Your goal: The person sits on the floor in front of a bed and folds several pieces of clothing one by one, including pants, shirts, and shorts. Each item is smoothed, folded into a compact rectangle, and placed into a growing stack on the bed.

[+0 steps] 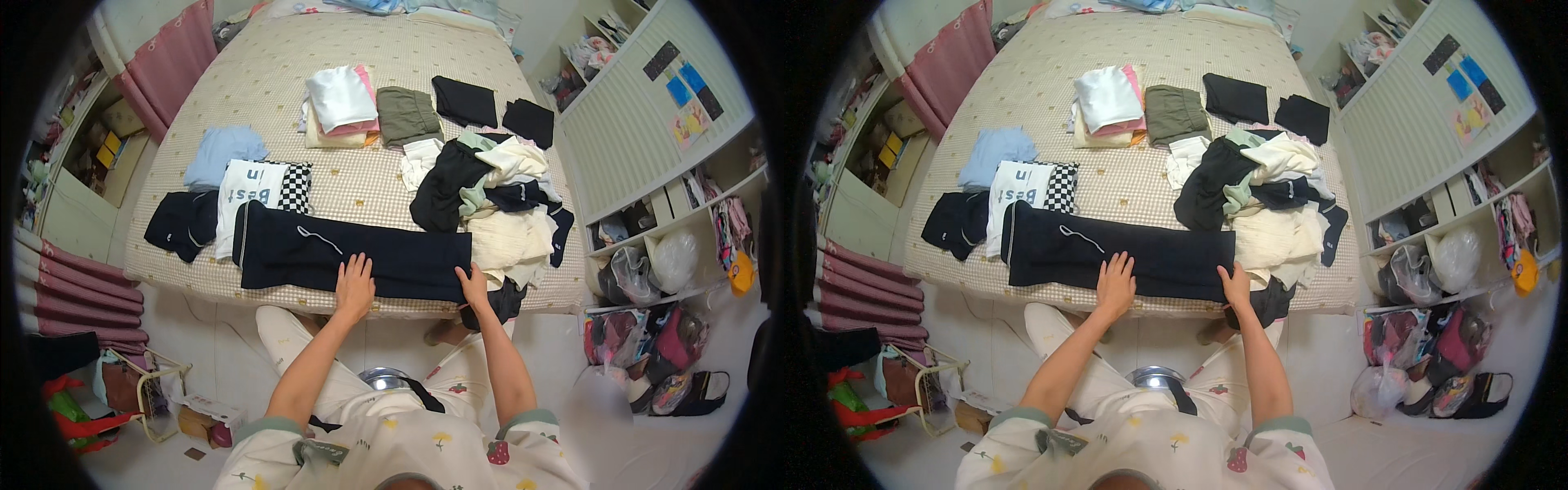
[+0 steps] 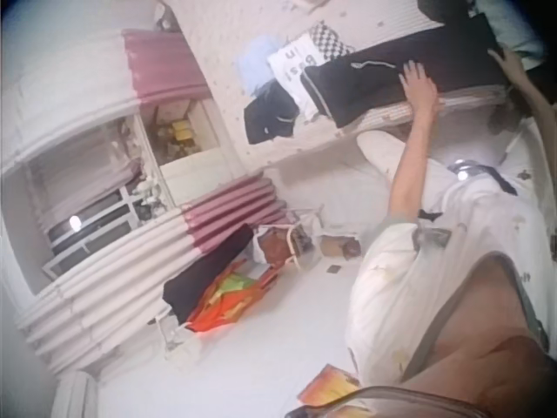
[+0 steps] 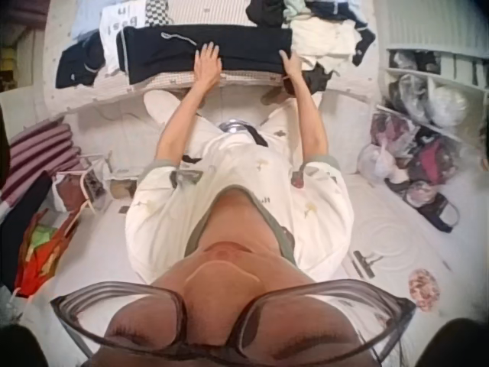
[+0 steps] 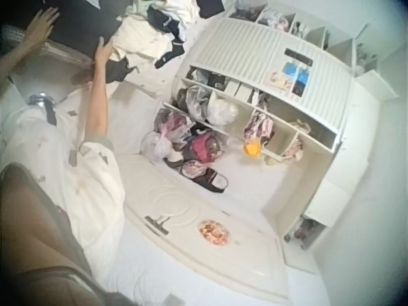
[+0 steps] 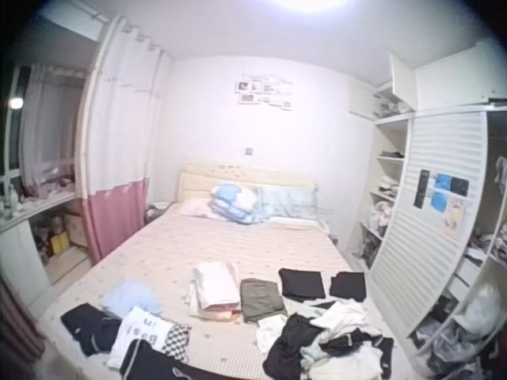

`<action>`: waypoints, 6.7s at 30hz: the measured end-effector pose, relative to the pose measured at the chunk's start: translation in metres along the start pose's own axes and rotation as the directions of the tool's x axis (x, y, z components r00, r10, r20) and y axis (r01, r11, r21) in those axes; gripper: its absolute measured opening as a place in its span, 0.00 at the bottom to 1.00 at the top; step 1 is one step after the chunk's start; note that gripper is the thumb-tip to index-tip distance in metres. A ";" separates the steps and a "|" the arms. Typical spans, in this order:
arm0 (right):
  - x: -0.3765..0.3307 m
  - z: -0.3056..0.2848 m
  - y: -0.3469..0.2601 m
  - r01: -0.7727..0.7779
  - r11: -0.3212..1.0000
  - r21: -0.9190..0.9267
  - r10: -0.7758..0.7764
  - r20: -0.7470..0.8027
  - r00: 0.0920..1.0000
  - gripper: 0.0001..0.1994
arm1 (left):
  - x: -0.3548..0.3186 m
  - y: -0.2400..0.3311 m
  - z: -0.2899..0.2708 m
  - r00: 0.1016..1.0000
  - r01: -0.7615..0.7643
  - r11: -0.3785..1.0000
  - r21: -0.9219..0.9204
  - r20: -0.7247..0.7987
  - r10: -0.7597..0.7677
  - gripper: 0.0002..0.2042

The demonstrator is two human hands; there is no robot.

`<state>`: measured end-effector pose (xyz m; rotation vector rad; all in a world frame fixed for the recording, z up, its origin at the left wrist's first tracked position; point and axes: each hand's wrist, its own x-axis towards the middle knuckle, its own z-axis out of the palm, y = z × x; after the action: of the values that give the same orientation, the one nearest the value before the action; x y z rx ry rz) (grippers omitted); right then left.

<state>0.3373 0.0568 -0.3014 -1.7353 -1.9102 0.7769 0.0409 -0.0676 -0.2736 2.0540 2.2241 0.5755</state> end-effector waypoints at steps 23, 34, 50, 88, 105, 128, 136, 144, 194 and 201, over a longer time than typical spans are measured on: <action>-0.007 -0.024 -0.062 -0.311 0.851 0.423 0.205 0.276 0.939 0.23 | 0.021 -0.019 -0.050 0.913 0.335 0.838 -0.430 -0.072 -0.401 0.08; -0.001 0.025 -0.199 0.263 0.907 0.329 -0.327 0.159 0.931 0.20 | 0.002 -0.074 -0.045 0.848 0.304 0.411 -0.859 0.047 -0.528 0.13; -0.023 0.141 -0.191 0.086 0.958 0.275 -0.175 0.320 0.931 0.26 | -0.017 -0.153 -0.081 0.399 0.001 -0.007 -1.000 0.007 -0.917 0.28; 0.033 -0.102 -0.386 0.820 0.546 -0.172 -0.761 0.307 0.571 0.13 | -0.032 -0.122 -0.097 0.714 0.210 0.213 -0.954 0.001 -0.700 0.13; -0.051 0.047 -0.148 0.292 0.933 -0.213 -0.335 -0.206 0.919 0.18 | -0.008 -0.062 0.022 0.799 0.499 0.427 -0.754 0.209 -0.564 0.12; -0.026 0.051 -0.125 -0.857 0.183 0.482 0.019 0.870 0.493 0.26 | 0.025 -0.039 -0.050 0.575 0.711 -0.395 -0.582 0.804 -0.150 0.21; -0.044 0.126 -0.142 -0.847 -0.129 0.516 -0.127 0.839 0.530 0.14 | -0.050 -0.087 -0.095 0.704 0.474 -0.707 -0.525 0.708 -0.053 0.23; -0.092 0.139 -0.285 -0.857 -0.334 0.393 -0.303 0.816 0.492 0.18 | -0.129 -0.047 -0.034 0.897 0.132 -0.614 -0.778 0.358 -0.260 0.33; 0.101 -0.111 0.008 0.040 0.998 -0.049 -0.052 -0.281 0.958 0.23 | 0.022 0.001 0.016 0.839 0.123 0.983 0.136 0.514 -0.176 0.40; 0.159 -0.133 -0.014 -0.079 0.898 -0.432 -0.114 -0.404 0.908 0.29 | 0.026 -0.013 0.013 0.808 0.099 0.988 0.115 0.571 -0.147 0.41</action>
<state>0.3964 0.2286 -0.2003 -1.9375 -1.8765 -0.0696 0.0292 -0.0395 -0.2849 1.7692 1.9965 -0.1516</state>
